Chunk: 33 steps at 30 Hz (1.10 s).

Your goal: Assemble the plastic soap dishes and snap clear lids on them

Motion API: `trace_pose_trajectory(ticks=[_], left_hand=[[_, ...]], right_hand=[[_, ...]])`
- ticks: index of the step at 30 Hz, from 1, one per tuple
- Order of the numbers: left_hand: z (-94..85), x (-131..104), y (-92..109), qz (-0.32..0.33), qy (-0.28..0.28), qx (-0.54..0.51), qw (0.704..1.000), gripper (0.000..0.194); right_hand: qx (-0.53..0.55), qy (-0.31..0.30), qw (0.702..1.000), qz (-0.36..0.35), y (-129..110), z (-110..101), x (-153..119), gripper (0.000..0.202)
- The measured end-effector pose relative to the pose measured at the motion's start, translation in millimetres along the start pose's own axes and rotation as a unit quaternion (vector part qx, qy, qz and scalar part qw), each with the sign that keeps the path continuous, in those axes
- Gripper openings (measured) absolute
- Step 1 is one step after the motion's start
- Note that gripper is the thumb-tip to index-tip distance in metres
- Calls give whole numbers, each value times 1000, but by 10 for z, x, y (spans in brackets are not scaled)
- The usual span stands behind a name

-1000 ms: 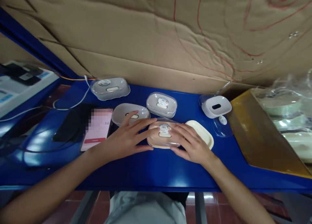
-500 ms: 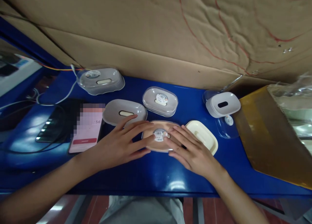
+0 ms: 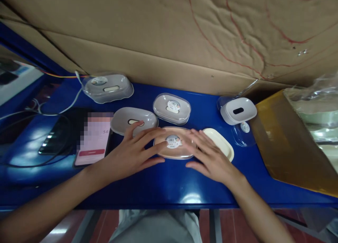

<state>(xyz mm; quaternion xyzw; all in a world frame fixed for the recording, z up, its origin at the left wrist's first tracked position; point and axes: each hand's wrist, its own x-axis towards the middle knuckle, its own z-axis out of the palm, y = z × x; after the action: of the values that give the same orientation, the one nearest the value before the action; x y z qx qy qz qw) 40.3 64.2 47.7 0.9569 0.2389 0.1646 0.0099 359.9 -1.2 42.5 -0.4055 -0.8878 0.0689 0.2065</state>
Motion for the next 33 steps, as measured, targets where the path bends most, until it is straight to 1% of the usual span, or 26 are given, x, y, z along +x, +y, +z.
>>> trace_pose_trajectory(ticks=[1, 2, 3, 5, 6, 8, 11, 13, 15, 18, 20, 21, 24, 26, 29, 33], left_hand=[[-36, -16, -35, 2, -6, -2, 1000, 43], [-81, -36, -81, -1, -9, -5, 1000, 50], [-132, -60, -138, -12, -8, -8, 1000, 57], [-234, -109, -264, -49, -3, -12, 999, 65], [-276, -132, -324, -67, 0, -11, 998, 67], [-321, -169, -423, -90, 5, -5, 996, 66], [-284, -220, -513, -100, 2, 0, 995, 67], [-212, -264, -564, -114, -1, 4, 993, 71], [-139, -306, -625, -135, -5, 12, 991, 71], [-81, -317, -715, -146, -24, 0, 989, 56], [-83, -271, -743, -142, -28, -26, 989, 43], [-90, -237, -743, -142, -26, -36, 989, 40], [-105, -130, -700, -155, 1, -50, 987, 40], [-100, -83, -658, -173, 36, -57, 983, 41], [-86, -54, -609, -216, 85, -71, 970, 39], [-75, -20, -601, -279, 120, -66, 951, 31]], right_hand=[[-12, 23, 999, 30, 57, -77, -43, 67], [-34, 53, 995, 77, 122, -163, -103, 59], [-62, 84, 985, 137, 191, -249, -177, 50], [-125, 123, 953, 248, 332, -392, -353, 35], [-149, 128, 938, 287, 401, -437, -445, 32], [-180, 117, 918, 333, 522, -463, -609, 36], [-200, 73, 898, 384, 648, -402, -770, 50], [-202, 43, 890, 408, 691, -356, -822, 59], [-192, 33, 889, 414, 711, -334, -845, 61], [-183, 45, 895, 405, 717, -328, -854, 60], [-186, 44, 893, 407, 713, -322, -855, 63], [-188, 42, 890, 413, 710, -315, -854, 65], [-190, 30, 882, 429, 700, -292, -843, 68], [-187, 25, 880, 435, 691, -284, -829, 69], [-187, 21, 873, 449, 670, -284, -800, 70], [-190, 17, 867, 461, 636, -285, -758, 68]])
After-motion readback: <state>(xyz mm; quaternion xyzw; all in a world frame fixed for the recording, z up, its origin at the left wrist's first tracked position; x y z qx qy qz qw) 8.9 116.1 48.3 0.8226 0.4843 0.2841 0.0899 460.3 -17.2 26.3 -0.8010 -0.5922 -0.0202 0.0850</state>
